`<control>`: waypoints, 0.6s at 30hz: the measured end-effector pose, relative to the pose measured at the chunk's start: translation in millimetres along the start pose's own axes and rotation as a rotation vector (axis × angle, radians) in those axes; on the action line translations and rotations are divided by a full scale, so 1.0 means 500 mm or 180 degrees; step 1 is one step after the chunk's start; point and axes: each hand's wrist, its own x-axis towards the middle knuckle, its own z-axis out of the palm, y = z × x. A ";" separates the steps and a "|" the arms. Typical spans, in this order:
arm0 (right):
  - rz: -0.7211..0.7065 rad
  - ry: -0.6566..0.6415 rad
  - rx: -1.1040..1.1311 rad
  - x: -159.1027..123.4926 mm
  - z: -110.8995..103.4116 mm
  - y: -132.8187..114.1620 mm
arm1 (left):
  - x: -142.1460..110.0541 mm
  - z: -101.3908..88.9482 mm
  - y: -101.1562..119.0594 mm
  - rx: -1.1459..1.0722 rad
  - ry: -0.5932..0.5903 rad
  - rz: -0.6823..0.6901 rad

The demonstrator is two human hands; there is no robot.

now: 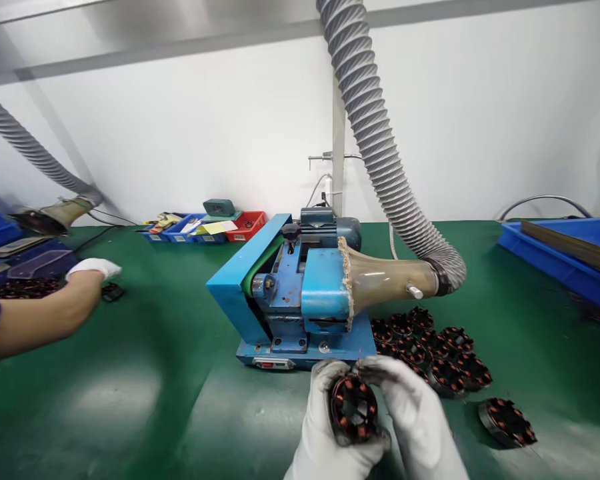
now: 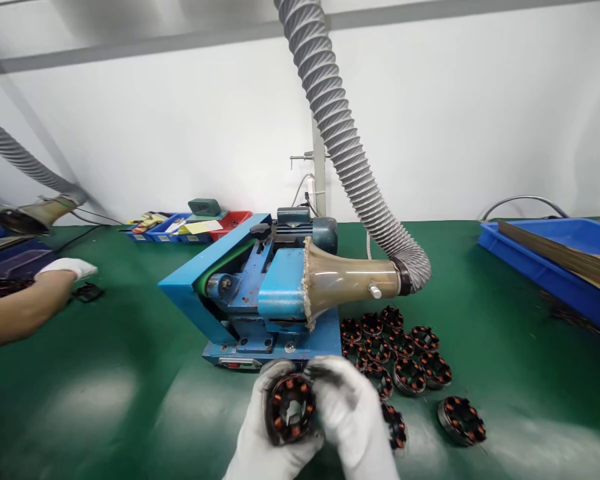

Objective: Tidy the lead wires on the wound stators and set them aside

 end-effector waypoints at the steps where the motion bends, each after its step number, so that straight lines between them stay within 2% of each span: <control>1: -0.0026 -0.0175 -0.0416 -0.001 0.015 0.007 | 0.014 0.004 -0.010 -0.0033 0.0143 -0.0007; 3: -0.0098 -0.0233 -0.1182 0.000 0.047 0.018 | 0.039 0.008 -0.029 -0.0103 0.0313 -0.0092; 7: -0.0295 0.0145 -0.2190 0.026 0.093 0.025 | 0.074 0.011 -0.044 -0.0509 0.0517 -0.0211; 11: -0.0248 0.0203 -0.2494 0.056 0.111 0.012 | 0.097 0.019 -0.031 -0.0575 0.0723 -0.0256; 18: -0.0152 0.0147 -0.2529 0.073 0.113 -0.006 | 0.120 0.031 -0.006 -0.0497 0.0649 -0.0259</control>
